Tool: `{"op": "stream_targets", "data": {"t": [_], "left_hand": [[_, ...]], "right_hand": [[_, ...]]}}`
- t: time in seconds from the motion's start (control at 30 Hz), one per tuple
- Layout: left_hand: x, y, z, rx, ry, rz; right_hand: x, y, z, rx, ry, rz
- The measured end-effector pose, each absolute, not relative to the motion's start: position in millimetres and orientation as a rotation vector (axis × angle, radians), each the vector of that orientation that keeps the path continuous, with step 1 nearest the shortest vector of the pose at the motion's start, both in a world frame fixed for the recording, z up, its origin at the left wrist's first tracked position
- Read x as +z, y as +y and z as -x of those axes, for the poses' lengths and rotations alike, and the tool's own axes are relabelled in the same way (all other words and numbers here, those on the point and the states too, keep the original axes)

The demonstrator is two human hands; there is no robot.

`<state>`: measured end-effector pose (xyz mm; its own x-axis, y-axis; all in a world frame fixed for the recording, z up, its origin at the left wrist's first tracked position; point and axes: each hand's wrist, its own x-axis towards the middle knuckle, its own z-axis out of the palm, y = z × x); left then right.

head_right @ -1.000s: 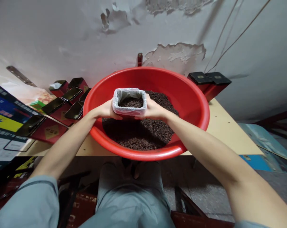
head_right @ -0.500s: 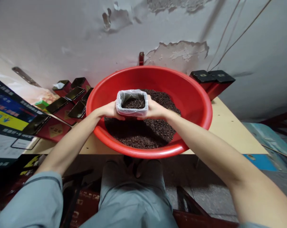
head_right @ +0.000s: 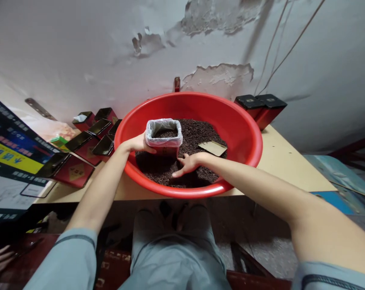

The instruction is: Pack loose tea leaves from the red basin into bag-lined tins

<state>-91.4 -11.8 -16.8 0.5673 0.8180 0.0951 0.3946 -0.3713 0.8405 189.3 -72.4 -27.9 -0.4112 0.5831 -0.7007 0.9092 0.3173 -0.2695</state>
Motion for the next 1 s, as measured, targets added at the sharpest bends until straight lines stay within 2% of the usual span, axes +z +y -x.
{"op": "stream_targets", "data": {"t": [0.23, 0.77, 1.0], "left_hand": [[-19.9, -7.7, 94.9, 0.632, 0.994, -1.958], [-34.1, 3.1, 96.4, 0.655, 0.981, -1.939], [-29.1, 2.5, 95.7, 0.603, 0.987, -2.008]], "right_hand": [[-34.1, -94.1, -171.1, -0.769, 2.067, -1.246], [-36.7, -81.0, -183.5, -0.842, 2.152, -1.091], [-46.9, -80.1, -191.4, -0.891, 2.257, -1.17]]}}
